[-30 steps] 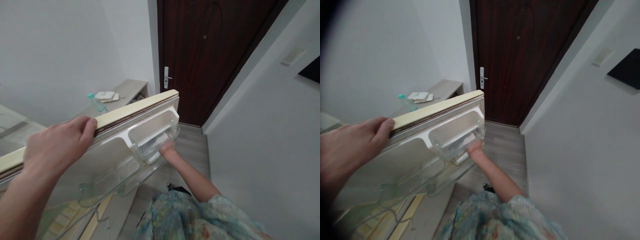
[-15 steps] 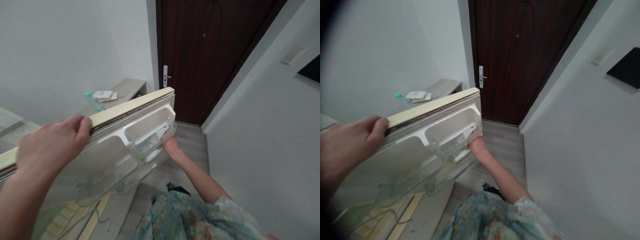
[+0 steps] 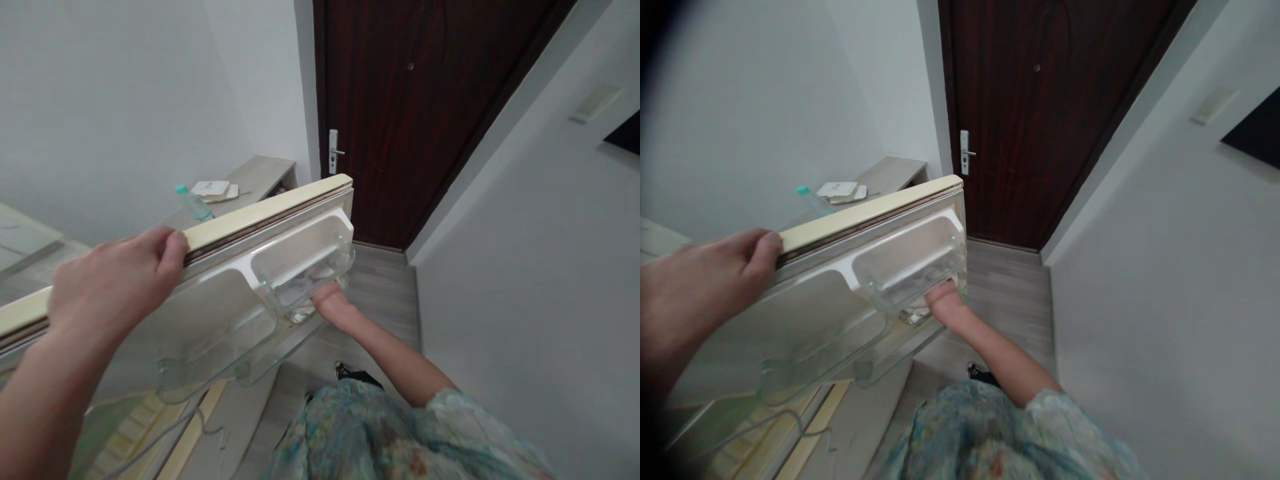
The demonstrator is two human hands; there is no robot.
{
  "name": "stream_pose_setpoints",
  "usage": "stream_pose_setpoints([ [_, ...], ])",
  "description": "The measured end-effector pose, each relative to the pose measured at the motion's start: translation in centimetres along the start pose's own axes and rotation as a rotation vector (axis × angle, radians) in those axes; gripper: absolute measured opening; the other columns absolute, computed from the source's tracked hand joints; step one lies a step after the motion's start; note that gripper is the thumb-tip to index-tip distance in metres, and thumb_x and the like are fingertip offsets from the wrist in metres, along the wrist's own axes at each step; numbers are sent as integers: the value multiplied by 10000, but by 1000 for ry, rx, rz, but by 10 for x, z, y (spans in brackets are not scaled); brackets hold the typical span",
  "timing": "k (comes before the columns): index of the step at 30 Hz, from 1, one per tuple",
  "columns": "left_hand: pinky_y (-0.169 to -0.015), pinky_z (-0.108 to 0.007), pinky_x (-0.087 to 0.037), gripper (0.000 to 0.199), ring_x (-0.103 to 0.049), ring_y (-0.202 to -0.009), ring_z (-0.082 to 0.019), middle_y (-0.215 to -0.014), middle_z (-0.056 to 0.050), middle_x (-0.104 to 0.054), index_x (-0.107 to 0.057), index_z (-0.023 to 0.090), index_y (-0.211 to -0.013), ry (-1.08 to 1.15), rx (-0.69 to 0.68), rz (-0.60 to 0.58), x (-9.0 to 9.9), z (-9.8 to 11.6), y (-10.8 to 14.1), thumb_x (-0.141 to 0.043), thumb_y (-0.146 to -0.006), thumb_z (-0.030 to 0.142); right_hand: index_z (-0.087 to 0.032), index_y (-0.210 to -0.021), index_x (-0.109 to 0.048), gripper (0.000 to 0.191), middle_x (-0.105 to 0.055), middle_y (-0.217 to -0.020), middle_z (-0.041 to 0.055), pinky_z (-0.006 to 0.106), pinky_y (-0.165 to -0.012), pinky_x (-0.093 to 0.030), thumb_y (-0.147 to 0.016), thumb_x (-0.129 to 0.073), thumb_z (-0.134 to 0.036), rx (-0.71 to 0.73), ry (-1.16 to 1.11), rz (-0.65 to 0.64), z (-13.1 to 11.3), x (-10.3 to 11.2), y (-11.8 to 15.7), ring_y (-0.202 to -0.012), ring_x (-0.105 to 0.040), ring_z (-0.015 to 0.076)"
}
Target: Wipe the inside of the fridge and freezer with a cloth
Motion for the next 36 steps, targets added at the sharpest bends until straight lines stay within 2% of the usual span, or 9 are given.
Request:
stream_pose_setpoints([
  [5,-558,-364,-299,630,-534,-667,-300,-831,-96,-600,-644,301,-970,-4,-9,-20,-2,0,-2,-92,-1032,598,-121,-1149,-784,293,-781,-1196,142,333,-1046,-534,-971,-557,-68,168,80,-118,-26,4,22,-1142,-725,265],
  [9,-570,-371,-319,597,-561,-702,-325,-862,-98,-615,-642,320,-963,-6,7,2,5,4,2,-113,-1018,592,-125,-1368,-706,399,-651,-1479,145,312,-1149,-475,-1018,-516,-94,246,91,-81,-44,1,22,-1336,-641,241],
  [12,-577,-369,-331,597,-583,-729,-331,-869,-102,-620,-633,311,-962,-5,8,-10,9,8,5,-106,-1014,586,-163,-1343,-725,373,-685,-1436,117,310,-1102,-510,-1018,-543,-147,194,131,-133,-33,2,18,-1289,-664,246],
  [16,-601,-365,-343,604,-599,-750,-325,-906,-106,-650,-645,311,-995,1,18,-32,14,11,6,-111,-1014,591,-51,-1119,-781,316,-763,-1173,224,375,-968,-566,-918,-538,-40,3,213,-121,3,16,19,-1075,-730,309],
  [19,-622,-368,-363,612,-613,-763,-325,-934,-113,-671,-659,307,-1023,12,12,-41,16,11,7,-114,-1021,587,-36,-1054,-783,327,-774,-1072,228,371,-899,-576,-903,-495,4,-83,242,-115,3,15,24,-999,-737,312],
  [23,-613,-374,-366,614,-623,-781,-340,-962,-130,-680,-652,299,-1038,9,-1,-55,14,8,7,-104,-1028,576,-165,-1069,-784,261,-790,-1127,96,291,-988,-541,-1015,-533,-118,114,127,-88,-28,-3,33,-1084,-720,233],
  [25,-597,-372,-357,636,-613,-762,-338,-946,-130,-672,-649,301,-1025,3,-3,-47,11,7,6,-80,-1028,586,-195,-1127,-781,258,-789,-1147,70,291,-1011,-529,-1048,-538,-160,182,76,-70,-30,-3,37,-1102,-713,222],
  [31,-591,-367,-343,653,-612,-755,-333,-938,-131,-668,-646,297,-1013,10,-6,-30,10,7,5,-65,-1027,594,-119,-1188,-761,285,-766,-1139,152,337,-974,-538,-1031,-523,-104,-68,224,-59,22,35,42,-1085,-703,271],
  [36,-597,-364,-336,633,-626,-792,-338,-966,-134,-676,-652,296,-1054,6,-17,-52,12,9,5,-92,-1030,590,-70,-1255,-737,363,-723,-1281,199,363,-1099,-489,-1027,-457,-39,-98,248,24,24,34,30,-1222,-649,282],
])
Point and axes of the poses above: each hand's wrist, its own y-axis away from the middle knuckle, its own x-axis out of the back of the hand, z = x × y, the point moved 3 cm from there along -y, towards the middle knuckle
